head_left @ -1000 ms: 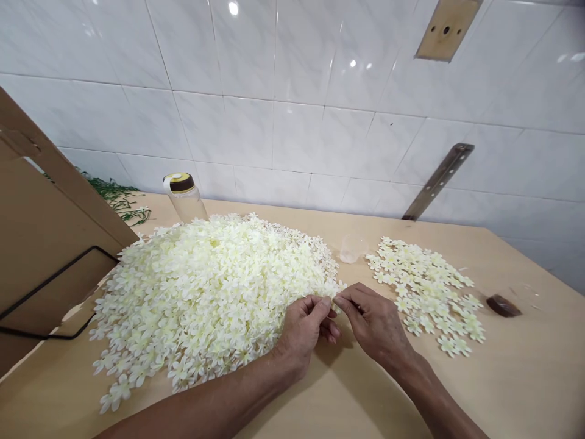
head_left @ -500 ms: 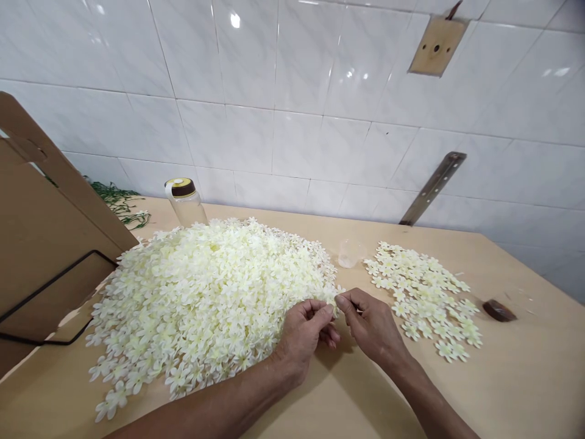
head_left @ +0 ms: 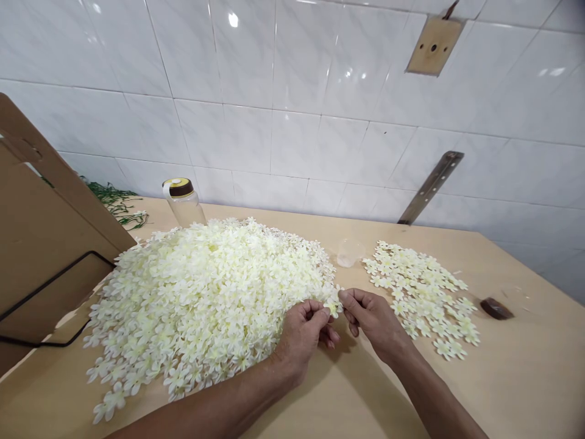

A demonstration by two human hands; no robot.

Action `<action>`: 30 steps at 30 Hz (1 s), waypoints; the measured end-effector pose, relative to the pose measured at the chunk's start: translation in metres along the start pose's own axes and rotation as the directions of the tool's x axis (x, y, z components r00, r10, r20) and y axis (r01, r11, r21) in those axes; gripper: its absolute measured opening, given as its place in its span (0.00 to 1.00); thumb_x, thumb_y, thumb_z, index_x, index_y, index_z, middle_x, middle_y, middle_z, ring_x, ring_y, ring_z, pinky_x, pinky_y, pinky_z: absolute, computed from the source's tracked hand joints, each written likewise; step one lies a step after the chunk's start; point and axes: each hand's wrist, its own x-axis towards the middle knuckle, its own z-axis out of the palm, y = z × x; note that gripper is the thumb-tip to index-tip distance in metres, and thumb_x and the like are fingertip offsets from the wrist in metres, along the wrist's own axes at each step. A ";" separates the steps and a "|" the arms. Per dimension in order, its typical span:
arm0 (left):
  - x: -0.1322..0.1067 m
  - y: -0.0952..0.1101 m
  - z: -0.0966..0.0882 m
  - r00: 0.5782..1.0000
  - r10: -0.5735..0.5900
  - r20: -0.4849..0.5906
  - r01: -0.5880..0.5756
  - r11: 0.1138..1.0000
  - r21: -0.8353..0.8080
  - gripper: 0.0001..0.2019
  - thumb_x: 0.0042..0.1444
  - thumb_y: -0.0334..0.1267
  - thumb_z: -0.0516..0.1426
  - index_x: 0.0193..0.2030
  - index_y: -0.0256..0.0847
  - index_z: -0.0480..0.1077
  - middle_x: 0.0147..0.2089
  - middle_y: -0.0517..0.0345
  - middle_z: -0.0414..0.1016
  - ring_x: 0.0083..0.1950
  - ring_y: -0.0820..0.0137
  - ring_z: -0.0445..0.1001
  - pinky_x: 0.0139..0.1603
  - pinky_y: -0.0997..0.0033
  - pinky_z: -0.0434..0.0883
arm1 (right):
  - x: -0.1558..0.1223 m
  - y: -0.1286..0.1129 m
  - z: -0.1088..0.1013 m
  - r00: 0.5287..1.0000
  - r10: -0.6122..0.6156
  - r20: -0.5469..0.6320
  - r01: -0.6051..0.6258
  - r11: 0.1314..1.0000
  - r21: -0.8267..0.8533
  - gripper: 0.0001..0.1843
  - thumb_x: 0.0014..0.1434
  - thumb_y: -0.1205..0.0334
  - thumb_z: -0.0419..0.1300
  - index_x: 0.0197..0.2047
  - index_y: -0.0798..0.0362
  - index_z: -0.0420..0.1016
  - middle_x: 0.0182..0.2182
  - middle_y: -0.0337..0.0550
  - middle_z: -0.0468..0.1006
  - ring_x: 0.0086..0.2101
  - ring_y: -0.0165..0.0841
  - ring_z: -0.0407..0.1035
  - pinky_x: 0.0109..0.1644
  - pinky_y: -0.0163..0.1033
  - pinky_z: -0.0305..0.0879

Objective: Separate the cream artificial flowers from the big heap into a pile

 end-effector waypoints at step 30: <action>-0.005 0.005 0.001 0.994 -0.040 0.098 0.047 0.996 -0.070 0.13 0.49 0.42 0.64 0.37 0.39 0.69 0.33 0.59 0.74 0.23 0.72 0.73 0.20 0.74 0.66 | -0.006 -0.005 -0.008 0.966 -0.234 -0.105 0.170 0.891 -0.420 0.18 0.63 0.46 0.58 0.31 0.51 0.77 0.29 0.42 0.79 0.32 0.37 0.72 0.34 0.39 0.66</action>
